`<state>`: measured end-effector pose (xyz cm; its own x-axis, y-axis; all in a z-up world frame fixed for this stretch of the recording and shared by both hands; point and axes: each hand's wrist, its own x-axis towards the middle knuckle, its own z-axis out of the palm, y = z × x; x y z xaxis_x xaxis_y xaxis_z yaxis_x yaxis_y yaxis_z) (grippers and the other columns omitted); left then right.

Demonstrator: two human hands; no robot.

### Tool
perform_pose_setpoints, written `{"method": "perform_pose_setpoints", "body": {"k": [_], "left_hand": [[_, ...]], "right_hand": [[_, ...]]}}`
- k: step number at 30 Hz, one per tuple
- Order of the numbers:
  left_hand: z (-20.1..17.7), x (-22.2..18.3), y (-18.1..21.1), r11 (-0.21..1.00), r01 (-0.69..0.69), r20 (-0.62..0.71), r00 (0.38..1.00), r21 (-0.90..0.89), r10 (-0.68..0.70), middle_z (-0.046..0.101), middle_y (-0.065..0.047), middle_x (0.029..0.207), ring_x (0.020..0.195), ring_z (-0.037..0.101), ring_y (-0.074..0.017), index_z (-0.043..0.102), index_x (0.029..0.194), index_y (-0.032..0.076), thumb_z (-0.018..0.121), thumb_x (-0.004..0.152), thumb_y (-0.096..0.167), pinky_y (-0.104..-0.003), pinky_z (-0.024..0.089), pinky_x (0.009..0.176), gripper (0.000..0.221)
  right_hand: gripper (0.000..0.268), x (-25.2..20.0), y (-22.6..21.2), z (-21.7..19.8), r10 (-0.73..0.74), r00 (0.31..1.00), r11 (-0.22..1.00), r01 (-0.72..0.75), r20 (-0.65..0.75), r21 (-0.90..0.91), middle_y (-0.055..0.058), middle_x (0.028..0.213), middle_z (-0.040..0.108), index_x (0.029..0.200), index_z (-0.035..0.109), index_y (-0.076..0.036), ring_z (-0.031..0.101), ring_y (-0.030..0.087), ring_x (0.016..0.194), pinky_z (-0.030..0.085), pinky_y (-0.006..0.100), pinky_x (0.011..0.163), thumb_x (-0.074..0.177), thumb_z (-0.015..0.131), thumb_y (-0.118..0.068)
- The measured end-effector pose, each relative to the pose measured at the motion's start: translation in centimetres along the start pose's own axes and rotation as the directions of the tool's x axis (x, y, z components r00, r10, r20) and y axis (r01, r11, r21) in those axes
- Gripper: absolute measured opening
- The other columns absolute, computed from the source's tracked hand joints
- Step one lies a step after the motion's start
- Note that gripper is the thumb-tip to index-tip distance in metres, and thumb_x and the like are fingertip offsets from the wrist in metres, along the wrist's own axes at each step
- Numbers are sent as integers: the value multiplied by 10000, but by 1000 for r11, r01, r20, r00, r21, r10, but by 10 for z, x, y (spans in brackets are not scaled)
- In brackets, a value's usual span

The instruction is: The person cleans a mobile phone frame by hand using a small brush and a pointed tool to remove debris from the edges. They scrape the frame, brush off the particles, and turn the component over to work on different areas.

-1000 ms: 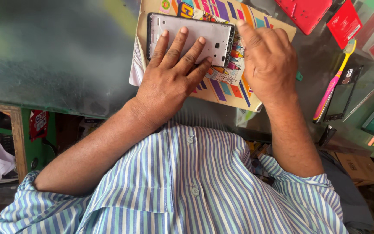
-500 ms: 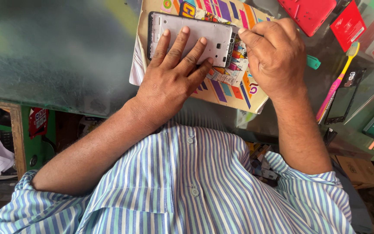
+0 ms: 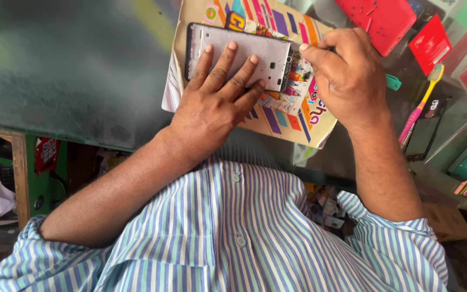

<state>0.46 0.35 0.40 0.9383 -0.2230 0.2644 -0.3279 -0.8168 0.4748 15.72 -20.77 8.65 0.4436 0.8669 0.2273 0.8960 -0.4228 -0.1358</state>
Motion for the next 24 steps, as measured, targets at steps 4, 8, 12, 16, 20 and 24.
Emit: {"method": "perform_pose_setpoints", "body": {"k": [4, 8, 12, 16, 20, 24], "left_hand": [[2, -4, 4, 1000, -14, 12, 1000, 26, 14, 484, -133, 1629, 1545, 339, -416, 695, 1418, 153, 712, 961, 290, -628, 220, 1277, 478], [3, -4, 3, 999, -13, 6, 1000, 42, 13, 484, -123, 1630, 1543, 333, -405, 700, 1409, 154, 710, 961, 310, -637, 215, 1277, 474], [3, -1, 2, 1000, -13, -3, 1000, 17, 13, 476, -124, 1630, 1539, 336, -416, 687, 1426, 155, 712, 935, 302, -637, 220, 1268, 513], [2, -5, 3, 1000, -6, 10, 1000, 16, 6, 469, -119, 1634, 1545, 328, -413, 671, 1447, 156, 712, 948, 299, -638, 217, 1272, 521], [2, -4, 3, 997, -10, 7, 1000, 71, 9, 464, -112, 1653, 1559, 317, -396, 669, 1464, 170, 709, 978, 269, -617, 217, 1287, 497], [1, -3, 3, 1000, -6, 21, 1000, 25, 5, 469, -120, 1629, 1541, 326, -411, 671, 1440, 158, 706, 939, 295, -629, 223, 1269, 520]], "right_hand": [[248, -5, -3, 4, -11, 1000, 1000, 11, 24, 5, 48, 1031, 616, 1085, 764, -60, 615, 254, 994, 543, 371, 809, 887, 797, 85], [207, 1, -2, 8, -5, 1000, 999, 4, 30, 35, 65, 1037, 606, 1044, 762, -52, 611, 258, 946, 533, 385, 764, 886, 809, 73], [193, 2, -5, 8, 59, 998, 995, -60, 27, 74, 47, 1037, 598, 1109, 759, -68, 627, 238, 990, 539, 361, 799, 968, 817, 50], [206, 5, -12, 17, 19, 1000, 996, -18, -6, 91, 57, 1015, 588, 1070, 743, -55, 623, 267, 1013, 546, 380, 830, 912, 808, 59], [222, -1, -12, 16, 74, 997, 989, -73, -3, 129, 58, 1036, 596, 1109, 744, -62, 626, 257, 1011, 543, 370, 829, 939, 807, 66], [233, -5, -12, 12, 129, 992, 988, -129, 15, 89, 57, 1036, 600, 1109, 748, -79, 630, 245, 1001, 544, 358, 814, 933, 814, 58]]}}
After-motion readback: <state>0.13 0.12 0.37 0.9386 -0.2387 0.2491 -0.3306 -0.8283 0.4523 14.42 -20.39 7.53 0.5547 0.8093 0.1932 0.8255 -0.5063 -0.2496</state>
